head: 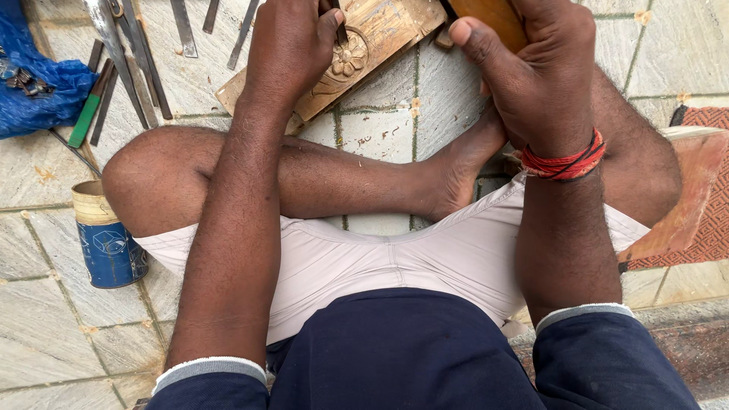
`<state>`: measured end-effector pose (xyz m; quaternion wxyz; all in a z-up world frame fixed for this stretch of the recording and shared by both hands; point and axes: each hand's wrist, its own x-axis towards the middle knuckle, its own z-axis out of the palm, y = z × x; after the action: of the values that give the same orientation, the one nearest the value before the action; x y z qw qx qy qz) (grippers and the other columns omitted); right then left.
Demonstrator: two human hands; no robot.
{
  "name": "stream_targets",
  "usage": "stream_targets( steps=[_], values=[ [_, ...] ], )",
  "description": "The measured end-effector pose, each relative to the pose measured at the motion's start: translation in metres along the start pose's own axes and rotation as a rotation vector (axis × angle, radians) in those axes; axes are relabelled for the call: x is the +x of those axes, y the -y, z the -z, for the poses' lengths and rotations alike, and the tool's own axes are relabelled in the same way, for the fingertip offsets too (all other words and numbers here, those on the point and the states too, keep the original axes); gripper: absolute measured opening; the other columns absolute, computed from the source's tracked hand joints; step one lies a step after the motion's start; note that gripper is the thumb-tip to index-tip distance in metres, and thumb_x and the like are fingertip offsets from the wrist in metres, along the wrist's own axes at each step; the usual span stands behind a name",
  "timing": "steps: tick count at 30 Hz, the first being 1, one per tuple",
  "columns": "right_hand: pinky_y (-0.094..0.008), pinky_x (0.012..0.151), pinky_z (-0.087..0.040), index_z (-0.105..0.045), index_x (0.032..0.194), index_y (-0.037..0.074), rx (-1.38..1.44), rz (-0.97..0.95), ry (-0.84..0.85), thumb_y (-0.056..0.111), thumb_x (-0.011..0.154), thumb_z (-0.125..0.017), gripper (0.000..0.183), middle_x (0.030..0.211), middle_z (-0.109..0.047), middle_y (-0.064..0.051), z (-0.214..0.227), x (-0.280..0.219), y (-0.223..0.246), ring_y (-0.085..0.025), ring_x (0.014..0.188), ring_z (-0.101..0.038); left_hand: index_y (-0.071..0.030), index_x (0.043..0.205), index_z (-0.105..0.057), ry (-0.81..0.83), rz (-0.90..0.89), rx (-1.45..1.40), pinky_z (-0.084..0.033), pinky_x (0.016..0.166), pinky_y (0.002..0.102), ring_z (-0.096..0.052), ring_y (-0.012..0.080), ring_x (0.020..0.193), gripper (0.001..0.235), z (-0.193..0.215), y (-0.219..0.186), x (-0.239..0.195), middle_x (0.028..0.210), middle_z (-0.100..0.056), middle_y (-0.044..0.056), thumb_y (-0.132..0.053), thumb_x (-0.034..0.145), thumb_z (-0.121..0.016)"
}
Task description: The person sits cross-legged on a tiled floor and carves a floral design into a small rectangular piece of wood using a chisel and a wooden mallet. They repeatedly strike the chisel to shape the wood and occasionally use a brush to clear away wood shavings.
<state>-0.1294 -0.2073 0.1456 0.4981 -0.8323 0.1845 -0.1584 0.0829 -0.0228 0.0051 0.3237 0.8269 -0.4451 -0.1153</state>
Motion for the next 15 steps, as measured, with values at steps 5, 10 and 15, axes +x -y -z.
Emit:
stream_targets(
  steps=[5, 10, 15],
  values=[
    [-0.024, 0.065, -0.049, -0.07, 0.12, 0.001, -0.05, 0.136, -0.052, 0.01, 0.118, -0.076, 0.011, 0.093, -0.073, -0.008, -0.007, 0.004, -0.01, -0.012, 0.073, -0.063, -0.004, 0.097, -0.07, -0.058, -0.019, 0.051, -0.058, 0.059, 0.035, -0.072, 0.0208, 0.067, 0.015, -0.005, -0.003, -0.003, 0.077, -0.071, 0.01, -0.017, 0.103, -0.075],
    [-0.034, 0.081, -0.057, -0.066, 0.125, -0.003, -0.414, 0.366, 0.094, 0.006, 0.107, -0.075, 0.023, 0.106, -0.072, -0.015, 0.002, 0.009, 0.0, -0.022, 0.094, -0.07, 0.0, 0.101, -0.069, -0.15, -0.07, 0.134, -0.058, 0.057, 0.033, -0.071, 0.0223, 0.068, 0.021, -0.006, -0.008, -0.003, 0.08, -0.07, 0.013, -0.019, 0.098, -0.077],
    [-0.036, 0.077, -0.057, -0.07, 0.122, 0.0, -0.124, 0.172, -0.005, 0.007, 0.113, -0.074, 0.012, 0.106, -0.075, -0.016, 0.0, 0.007, 0.009, -0.027, 0.088, -0.073, -0.003, 0.097, -0.071, -0.035, 0.028, 0.055, -0.058, 0.058, 0.035, -0.071, 0.0198, 0.065, 0.015, -0.006, -0.003, 0.002, 0.076, -0.07, 0.01, -0.016, 0.103, -0.074]
  ],
)
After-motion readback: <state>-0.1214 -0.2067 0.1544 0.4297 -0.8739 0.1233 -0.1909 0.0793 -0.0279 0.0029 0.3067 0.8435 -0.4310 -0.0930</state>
